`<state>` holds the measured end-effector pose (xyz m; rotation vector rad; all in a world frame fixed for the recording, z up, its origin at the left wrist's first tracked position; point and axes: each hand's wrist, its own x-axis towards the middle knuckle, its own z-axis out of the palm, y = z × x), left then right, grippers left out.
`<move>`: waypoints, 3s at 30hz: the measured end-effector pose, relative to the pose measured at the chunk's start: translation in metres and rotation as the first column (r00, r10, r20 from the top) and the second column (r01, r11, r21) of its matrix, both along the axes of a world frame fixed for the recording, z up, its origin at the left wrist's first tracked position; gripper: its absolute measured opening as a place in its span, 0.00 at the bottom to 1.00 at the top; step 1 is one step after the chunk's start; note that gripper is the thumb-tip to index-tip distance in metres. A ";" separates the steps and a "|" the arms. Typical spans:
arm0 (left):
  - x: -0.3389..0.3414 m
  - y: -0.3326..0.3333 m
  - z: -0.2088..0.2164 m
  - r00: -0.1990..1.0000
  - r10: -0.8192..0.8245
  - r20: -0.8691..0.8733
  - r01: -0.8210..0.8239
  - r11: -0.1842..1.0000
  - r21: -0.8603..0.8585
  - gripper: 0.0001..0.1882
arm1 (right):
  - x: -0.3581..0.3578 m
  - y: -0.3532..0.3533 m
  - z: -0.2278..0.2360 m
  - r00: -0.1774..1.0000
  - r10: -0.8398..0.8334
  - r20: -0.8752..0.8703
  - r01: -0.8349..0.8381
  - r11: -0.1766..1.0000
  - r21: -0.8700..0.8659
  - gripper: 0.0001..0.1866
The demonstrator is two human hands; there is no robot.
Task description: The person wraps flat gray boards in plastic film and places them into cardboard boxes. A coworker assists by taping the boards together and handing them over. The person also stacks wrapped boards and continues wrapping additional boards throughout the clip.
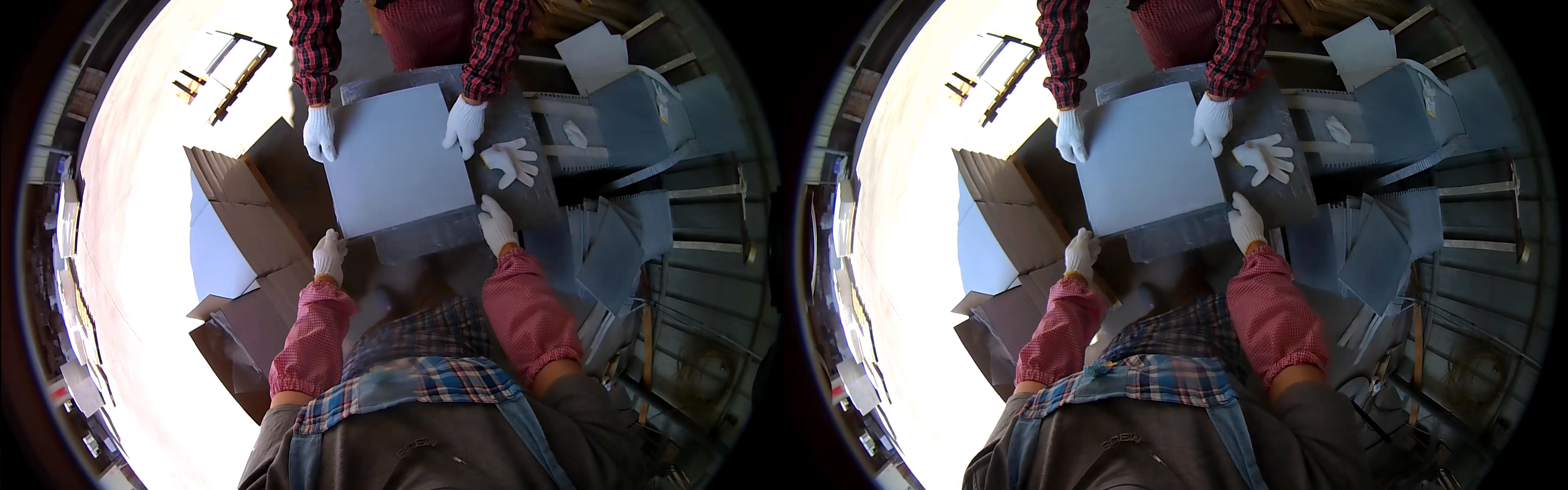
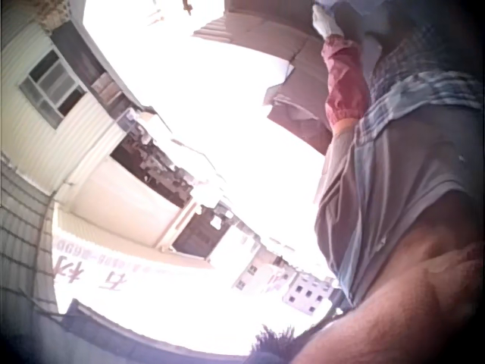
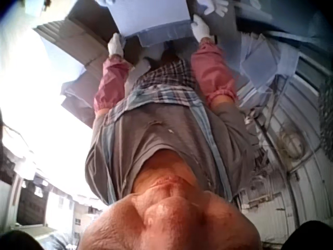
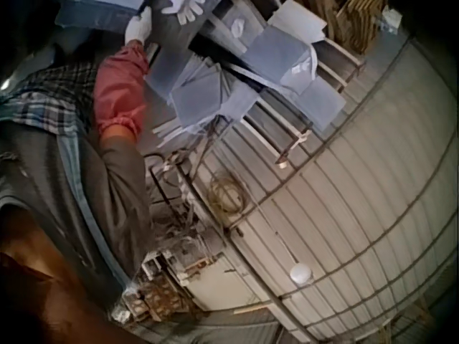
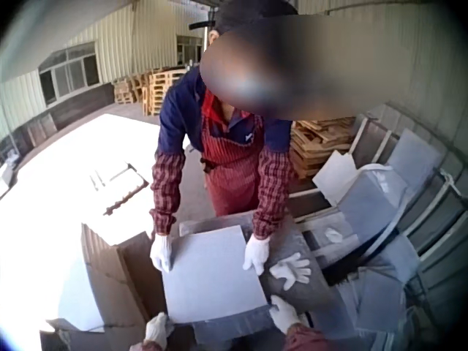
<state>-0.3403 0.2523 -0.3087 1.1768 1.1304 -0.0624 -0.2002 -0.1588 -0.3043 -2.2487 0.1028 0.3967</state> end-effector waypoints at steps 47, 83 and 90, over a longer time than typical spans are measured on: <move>0.035 -0.426 0.465 -0.387 -0.603 0.698 0.754 0.230 0.616 0.21 | -0.249 -0.369 -0.066 0.875 -0.403 -0.268 0.339 0.905 -0.255 0.32; -0.235 0.014 0.272 0.812 0.468 -0.348 0.412 -0.039 0.910 0.26 | -0.105 -0.293 -0.123 0.787 0.030 -0.617 -0.002 0.999 0.045 0.29; -0.237 0.030 0.207 0.627 0.483 -0.611 0.626 0.154 0.764 0.25 | -0.050 -0.257 -0.129 0.792 0.229 -0.566 -0.226 0.971 0.076 0.27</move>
